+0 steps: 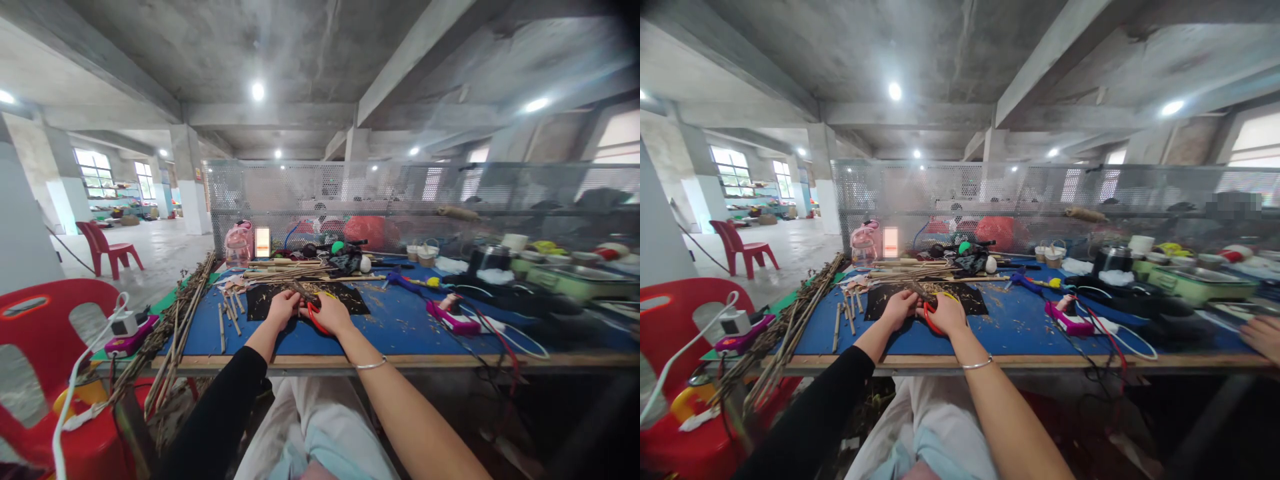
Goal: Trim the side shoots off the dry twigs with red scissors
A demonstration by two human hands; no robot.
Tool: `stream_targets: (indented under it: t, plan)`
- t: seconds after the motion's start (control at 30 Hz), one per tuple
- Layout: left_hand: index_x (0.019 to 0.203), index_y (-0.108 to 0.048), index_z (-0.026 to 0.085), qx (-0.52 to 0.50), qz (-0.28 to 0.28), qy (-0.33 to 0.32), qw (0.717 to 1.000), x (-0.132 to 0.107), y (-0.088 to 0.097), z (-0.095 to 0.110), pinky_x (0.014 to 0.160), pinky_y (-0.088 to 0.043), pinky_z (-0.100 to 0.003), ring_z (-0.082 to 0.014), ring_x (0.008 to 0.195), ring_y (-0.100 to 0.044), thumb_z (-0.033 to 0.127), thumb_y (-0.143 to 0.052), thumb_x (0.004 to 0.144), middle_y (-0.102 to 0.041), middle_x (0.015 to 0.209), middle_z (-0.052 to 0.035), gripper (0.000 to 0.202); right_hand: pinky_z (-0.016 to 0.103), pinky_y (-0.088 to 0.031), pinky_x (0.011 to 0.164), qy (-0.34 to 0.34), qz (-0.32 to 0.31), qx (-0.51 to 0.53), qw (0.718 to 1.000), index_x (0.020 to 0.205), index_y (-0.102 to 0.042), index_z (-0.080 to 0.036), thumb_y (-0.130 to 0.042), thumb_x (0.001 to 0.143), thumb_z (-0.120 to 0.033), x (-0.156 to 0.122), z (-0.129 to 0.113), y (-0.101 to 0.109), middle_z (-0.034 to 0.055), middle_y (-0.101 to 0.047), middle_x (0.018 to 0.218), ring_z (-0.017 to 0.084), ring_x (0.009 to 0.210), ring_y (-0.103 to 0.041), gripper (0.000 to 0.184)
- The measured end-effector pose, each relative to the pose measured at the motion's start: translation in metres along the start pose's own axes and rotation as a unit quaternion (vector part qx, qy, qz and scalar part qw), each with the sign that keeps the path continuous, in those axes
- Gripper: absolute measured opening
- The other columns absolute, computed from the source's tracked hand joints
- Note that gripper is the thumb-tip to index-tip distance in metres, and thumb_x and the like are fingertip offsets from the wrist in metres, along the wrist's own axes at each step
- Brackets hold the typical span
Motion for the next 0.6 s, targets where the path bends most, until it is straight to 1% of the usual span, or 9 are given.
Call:
stream_targets:
  t: [0.1,0.2,0.3,0.4,0.6]
  plan:
    - [0.075,-0.062,0.013,-0.001,-0.001,-0.002,1.0,-0.0007,-0.0002,0.0003,0.049,-0.044,-0.02,-0.0098,0.054,-0.055,0.028,-0.068,0.062,-0.063,0.066,-0.0041,0.022,0.029,-0.038,0.073,0.018,0.016,-0.01,1.0,0.095,-0.055,-0.016,-0.045,0.067,-0.069,0.0002,-0.0016,0.0017,0.0104,-0.061,0.095,0.022,0.089,-0.057,0.06]
    - [0.079,-0.064,0.012,0.002,0.001,-0.01,1.0,-0.002,-0.0005,0.002,0.05,-0.044,-0.02,-0.0099,0.054,-0.055,0.028,-0.07,0.06,-0.064,0.068,-0.0044,0.026,0.029,-0.039,0.072,0.004,0.006,-0.007,1.0,0.095,-0.055,-0.017,-0.041,0.069,-0.07,0.0005,-0.0008,0.0013,0.01,-0.061,0.095,0.022,0.089,-0.057,0.06]
    - [0.083,-0.065,0.012,0.003,-0.02,-0.02,1.0,-0.0039,-0.0029,0.0042,0.052,-0.044,-0.02,-0.01,0.055,-0.056,0.028,-0.07,0.06,-0.065,0.071,-0.0049,0.029,0.029,-0.039,0.07,-0.016,-0.004,0.008,1.0,0.094,-0.055,-0.019,-0.035,0.071,-0.072,0.0005,0.0012,0.0001,0.0082,-0.062,0.093,0.022,0.086,-0.058,0.06]
    - [0.09,-0.065,0.014,0.005,-0.045,-0.029,0.999,-0.0052,-0.0053,0.0048,0.055,-0.046,-0.021,-0.0097,0.056,-0.056,0.025,-0.07,0.06,-0.066,0.077,-0.0049,0.032,0.028,-0.039,0.067,-0.022,0.004,0.014,1.0,0.092,-0.055,-0.02,-0.035,0.071,-0.072,0.0006,0.0026,-0.0002,0.007,-0.063,0.091,0.022,0.085,-0.058,0.059]
    - [0.096,-0.063,0.014,0.03,-0.05,-0.032,0.998,-0.0025,-0.0037,0.0001,0.051,-0.046,-0.02,-0.0091,0.053,-0.056,0.023,-0.068,0.063,-0.066,0.077,-0.0048,0.035,0.027,-0.039,0.063,-0.032,-0.005,0.015,0.999,0.084,-0.056,-0.021,-0.034,0.067,-0.076,0.0005,0.0022,-0.0005,0.0061,-0.064,0.083,0.021,0.078,-0.06,0.061]
Point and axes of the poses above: each hand's wrist, its own x-axis towards the middle knuckle, its own y-axis out of the back of the hand, z = x × y, the point moved 4 cm from there along x, towards the middle knuckle
